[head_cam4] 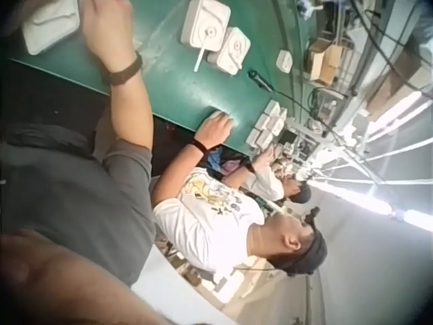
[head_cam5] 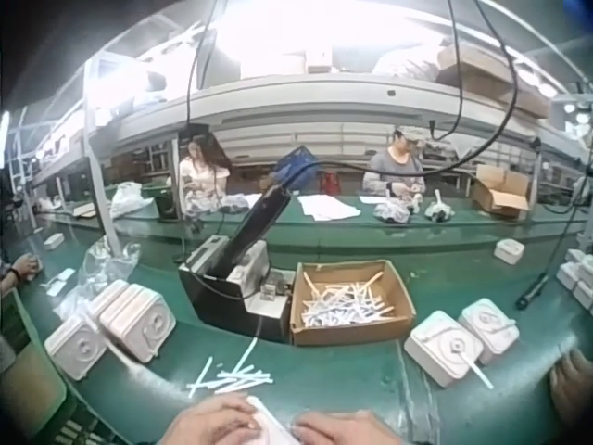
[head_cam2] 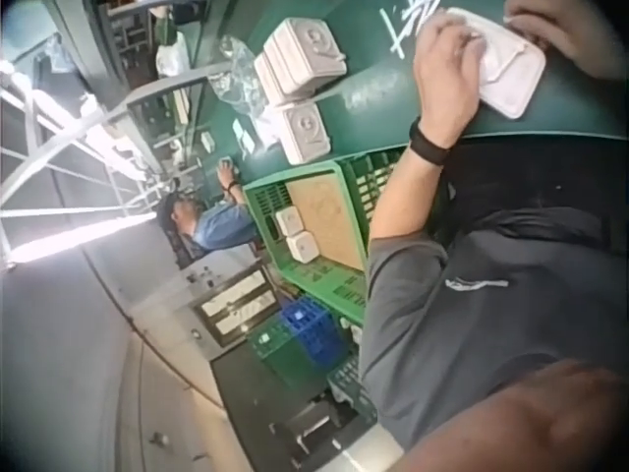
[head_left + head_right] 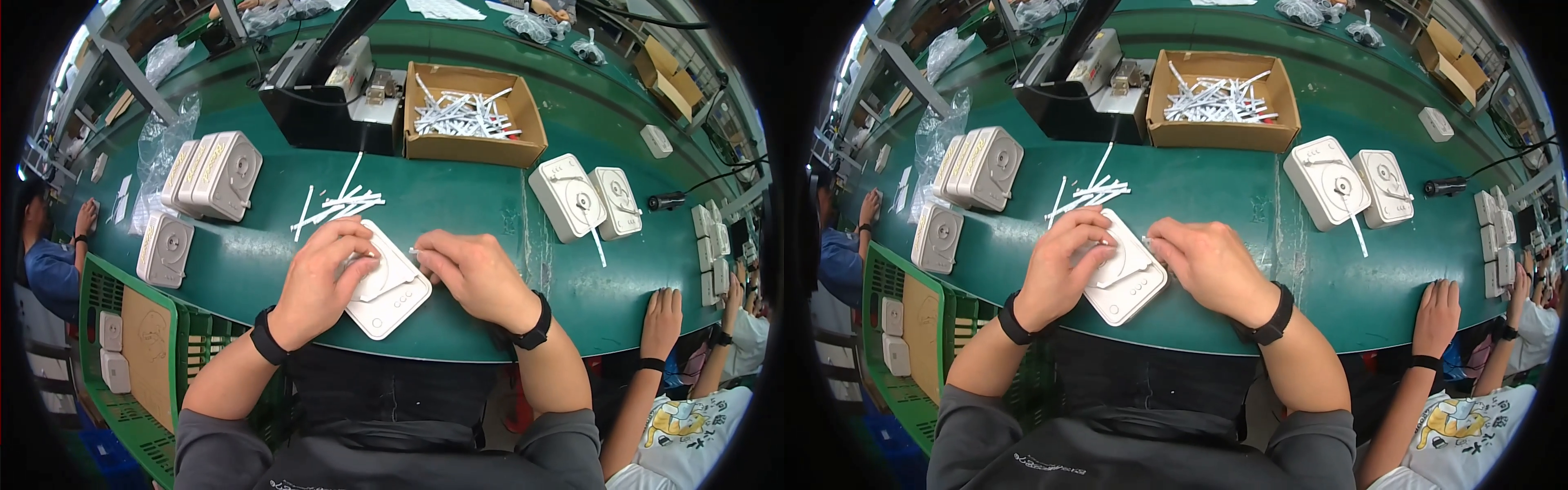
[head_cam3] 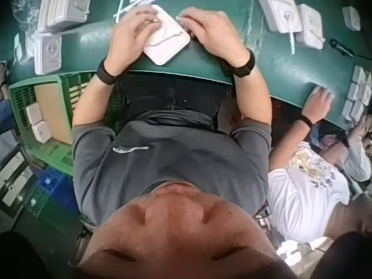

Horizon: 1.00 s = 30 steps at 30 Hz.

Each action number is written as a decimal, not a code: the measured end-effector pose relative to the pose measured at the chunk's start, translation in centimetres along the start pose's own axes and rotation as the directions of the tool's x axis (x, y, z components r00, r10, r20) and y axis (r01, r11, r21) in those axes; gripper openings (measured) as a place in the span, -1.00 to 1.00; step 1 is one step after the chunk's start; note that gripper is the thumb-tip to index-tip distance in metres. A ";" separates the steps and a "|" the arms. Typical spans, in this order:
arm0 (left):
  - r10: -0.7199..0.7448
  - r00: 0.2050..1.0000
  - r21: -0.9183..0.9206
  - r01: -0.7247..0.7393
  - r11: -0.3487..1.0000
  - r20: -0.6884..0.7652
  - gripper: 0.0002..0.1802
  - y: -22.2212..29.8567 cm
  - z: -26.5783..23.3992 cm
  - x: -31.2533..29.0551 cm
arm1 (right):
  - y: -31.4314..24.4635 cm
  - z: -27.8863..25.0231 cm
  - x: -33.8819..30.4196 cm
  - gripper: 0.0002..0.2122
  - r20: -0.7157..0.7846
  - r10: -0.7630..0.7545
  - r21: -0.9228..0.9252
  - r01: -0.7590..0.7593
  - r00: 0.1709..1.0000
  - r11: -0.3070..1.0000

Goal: The person moves a white plastic housing from a green crate to the table, picks up a white strip, and presses it into the housing by hand. They then place the housing aside on the table and repeat the process with another housing and strip.

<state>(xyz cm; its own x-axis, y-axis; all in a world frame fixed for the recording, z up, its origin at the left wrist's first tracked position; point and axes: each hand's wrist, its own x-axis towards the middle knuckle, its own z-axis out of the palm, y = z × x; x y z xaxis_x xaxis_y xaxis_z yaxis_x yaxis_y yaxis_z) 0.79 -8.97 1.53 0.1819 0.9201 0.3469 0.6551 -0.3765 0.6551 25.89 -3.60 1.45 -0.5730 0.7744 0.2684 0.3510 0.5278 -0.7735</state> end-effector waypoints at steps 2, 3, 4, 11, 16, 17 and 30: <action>-0.034 0.999 -0.039 0.034 0.999 0.002 -0.85 -0.1 0.0 -0.5 | -0.1 0.0 0.3 -0.87 0.024 0.030 0.052 -0.032 0.999 0.998; -0.057 0.998 -0.096 0.059 0.994 0.023 -0.85 0.1 -0.1 -0.6 | -0.2 -0.1 0.4 -0.87 0.044 0.036 0.054 -0.039 0.998 0.998; -0.078 0.996 -0.152 0.084 0.985 0.043 -0.84 0.3 -0.3 -0.8 | -0.2 -0.2 0.6 -0.86 0.055 0.011 0.049 -0.013 0.998 0.999; -0.147 0.987 -0.328 0.162 0.931 0.069 -0.85 0.9 0.6 -3.3 | -1.0 0.1 0.7 -0.85 0.167 0.039 0.049 -0.048 0.985 0.998; -0.191 0.981 -0.418 0.182 0.890 0.022 -0.87 0.8 1.1 -3.7 | -2.2 0.7 0.3 -0.86 0.162 0.097 0.111 -0.115 0.982 0.987; -0.192 0.981 -0.425 0.179 0.887 0.013 -0.88 0.8 1.1 -3.8 | -2.4 0.7 0.3 -0.87 0.159 0.079 0.103 -0.096 0.984 0.990; 0.011 0.999 -0.245 -0.022 0.969 -0.043 -0.90 0.5 1.0 -3.5 | -4.5 -0.1 0.5 -0.91 0.194 0.059 -0.057 -0.049 0.979 0.997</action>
<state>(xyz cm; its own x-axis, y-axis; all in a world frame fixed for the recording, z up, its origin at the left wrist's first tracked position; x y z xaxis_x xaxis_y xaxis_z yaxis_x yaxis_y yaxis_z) 1.16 -12.22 -0.02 0.1580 0.9103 0.3827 0.4510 -0.4113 0.7921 24.12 -5.57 5.09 -0.6838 0.7220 0.1059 0.4205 0.5085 -0.7514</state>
